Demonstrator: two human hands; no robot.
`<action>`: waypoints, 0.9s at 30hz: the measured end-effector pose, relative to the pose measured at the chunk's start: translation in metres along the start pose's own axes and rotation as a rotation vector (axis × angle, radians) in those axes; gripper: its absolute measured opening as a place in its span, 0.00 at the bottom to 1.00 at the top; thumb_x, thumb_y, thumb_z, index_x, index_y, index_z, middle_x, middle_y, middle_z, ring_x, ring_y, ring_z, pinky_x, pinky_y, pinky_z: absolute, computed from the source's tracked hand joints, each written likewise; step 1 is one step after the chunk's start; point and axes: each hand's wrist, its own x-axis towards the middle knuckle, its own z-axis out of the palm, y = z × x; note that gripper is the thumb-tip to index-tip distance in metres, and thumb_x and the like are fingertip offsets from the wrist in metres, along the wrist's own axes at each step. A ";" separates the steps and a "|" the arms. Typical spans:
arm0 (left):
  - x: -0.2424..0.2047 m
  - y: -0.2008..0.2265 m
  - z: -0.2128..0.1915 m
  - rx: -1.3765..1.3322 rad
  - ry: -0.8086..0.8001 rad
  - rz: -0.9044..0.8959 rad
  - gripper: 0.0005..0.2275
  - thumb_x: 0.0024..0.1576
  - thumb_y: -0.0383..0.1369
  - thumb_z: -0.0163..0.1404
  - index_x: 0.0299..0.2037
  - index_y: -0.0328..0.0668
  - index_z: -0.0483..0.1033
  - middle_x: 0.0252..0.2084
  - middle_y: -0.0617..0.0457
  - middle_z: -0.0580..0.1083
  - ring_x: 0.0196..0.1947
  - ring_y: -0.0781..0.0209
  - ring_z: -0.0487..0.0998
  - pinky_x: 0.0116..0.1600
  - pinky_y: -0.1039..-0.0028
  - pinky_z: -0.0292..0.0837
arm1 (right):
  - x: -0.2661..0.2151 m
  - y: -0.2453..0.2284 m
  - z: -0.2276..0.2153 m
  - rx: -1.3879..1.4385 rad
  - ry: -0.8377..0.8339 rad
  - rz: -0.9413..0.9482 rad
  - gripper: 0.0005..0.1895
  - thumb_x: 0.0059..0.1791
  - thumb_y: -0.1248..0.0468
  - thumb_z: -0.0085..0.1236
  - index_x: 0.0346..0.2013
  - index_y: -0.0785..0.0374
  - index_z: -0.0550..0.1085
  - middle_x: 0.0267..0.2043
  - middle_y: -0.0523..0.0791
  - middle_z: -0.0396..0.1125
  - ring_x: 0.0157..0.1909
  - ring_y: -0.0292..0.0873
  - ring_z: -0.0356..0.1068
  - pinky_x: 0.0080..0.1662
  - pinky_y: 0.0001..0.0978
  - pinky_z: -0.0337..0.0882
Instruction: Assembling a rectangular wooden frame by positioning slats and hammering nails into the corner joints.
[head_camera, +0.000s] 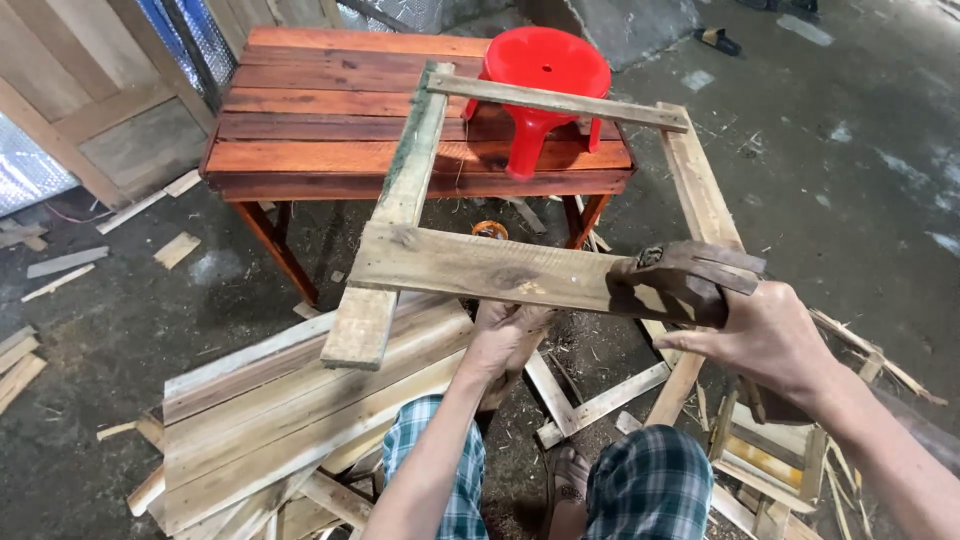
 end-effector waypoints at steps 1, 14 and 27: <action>0.000 -0.001 0.001 -0.043 0.010 0.018 0.12 0.55 0.21 0.59 0.49 0.39 0.81 0.49 0.49 0.80 0.51 0.58 0.82 0.59 0.68 0.79 | 0.000 -0.001 -0.001 0.011 0.037 -0.057 0.47 0.32 0.43 0.73 0.61 0.61 0.71 0.31 0.49 0.77 0.24 0.44 0.78 0.34 0.34 0.82; 0.002 0.010 0.005 -0.284 -0.025 0.015 0.12 0.58 0.23 0.58 0.51 0.38 0.79 0.53 0.47 0.79 0.54 0.56 0.80 0.63 0.63 0.76 | -0.004 -0.010 -0.008 0.036 0.193 -0.233 0.32 0.38 0.55 0.72 0.56 0.58 0.77 0.57 0.46 0.74 0.37 0.42 0.80 0.40 0.34 0.81; -0.002 0.026 0.010 -0.075 -0.143 -0.151 0.10 0.66 0.30 0.51 0.56 0.42 0.76 0.45 0.49 0.81 0.12 0.73 0.60 0.15 0.83 0.59 | -0.073 0.100 0.005 0.394 0.468 0.392 0.11 0.59 0.71 0.65 0.56 0.66 0.74 0.35 0.45 0.67 0.25 0.34 0.58 0.32 0.26 0.61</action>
